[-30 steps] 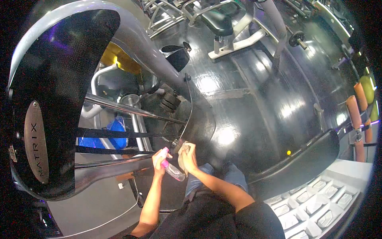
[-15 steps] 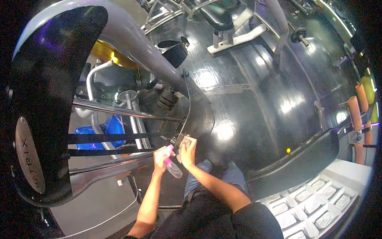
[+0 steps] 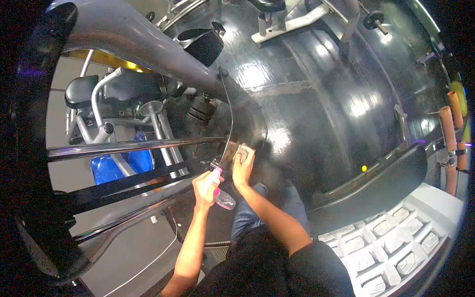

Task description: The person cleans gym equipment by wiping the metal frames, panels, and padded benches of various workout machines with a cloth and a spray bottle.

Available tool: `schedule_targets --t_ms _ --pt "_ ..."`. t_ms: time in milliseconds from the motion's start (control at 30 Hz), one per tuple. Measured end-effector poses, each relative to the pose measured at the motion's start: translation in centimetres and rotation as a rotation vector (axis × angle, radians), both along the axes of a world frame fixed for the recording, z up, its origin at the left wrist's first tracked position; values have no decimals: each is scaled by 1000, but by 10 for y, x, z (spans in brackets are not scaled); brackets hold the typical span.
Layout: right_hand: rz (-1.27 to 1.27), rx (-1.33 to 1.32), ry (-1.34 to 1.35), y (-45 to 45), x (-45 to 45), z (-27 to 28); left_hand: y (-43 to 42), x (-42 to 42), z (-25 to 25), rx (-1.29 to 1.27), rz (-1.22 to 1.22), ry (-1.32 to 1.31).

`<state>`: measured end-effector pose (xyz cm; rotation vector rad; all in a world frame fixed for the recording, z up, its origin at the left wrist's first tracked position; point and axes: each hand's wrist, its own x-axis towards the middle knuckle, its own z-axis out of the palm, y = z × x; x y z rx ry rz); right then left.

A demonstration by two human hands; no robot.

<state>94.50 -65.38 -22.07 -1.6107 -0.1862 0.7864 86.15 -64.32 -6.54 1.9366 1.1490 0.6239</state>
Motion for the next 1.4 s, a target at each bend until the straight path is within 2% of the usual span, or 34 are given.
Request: schedule_targets --t_ms 67,167,200,267,367,500,567,667,767,900,967,1067,1167,1267,1400 --pt "40 9 -9 -23 -23 -8 -1 -1 -1 15 -6 43" --pt "42 -14 156 -32 -49 -67 -3 -3 0 20 -10 84" --pt "41 -74 151 -25 -44 -76 -2 -5 -3 9 -10 90" --pt "31 -161 134 -8 -26 -92 2 -11 -7 159 -138 61" --pt "31 -165 -33 16 8 -115 0 -11 -2 101 -104 92" --pt "-28 -158 -32 27 29 -48 -2 -9 -2 126 -73 98" --pt "-45 -85 -136 11 13 -27 -2 -9 0 101 -68 99" --pt "37 -101 -64 -21 -24 -38 -5 -7 -5 96 -32 106" --pt "84 -121 -11 -34 -47 -86 -4 -6 -4 99 -16 126" --pt "98 -354 5 -5 -22 -149 0 -8 -1 102 -99 84" --pt "71 -452 29 20 12 -141 2 -9 3 60 -101 97" --pt "57 -438 17 33 40 -120 -1 -13 -2 13 -83 85" --pt "-73 -290 16 32 32 -91 -1 -14 -5 12 -74 78" --pt "-71 -296 131 5 -2 -77 -1 -12 -7 39 -57 51" --pt "25 -420 278 -25 -46 -113 0 -14 -6 20 -68 54"
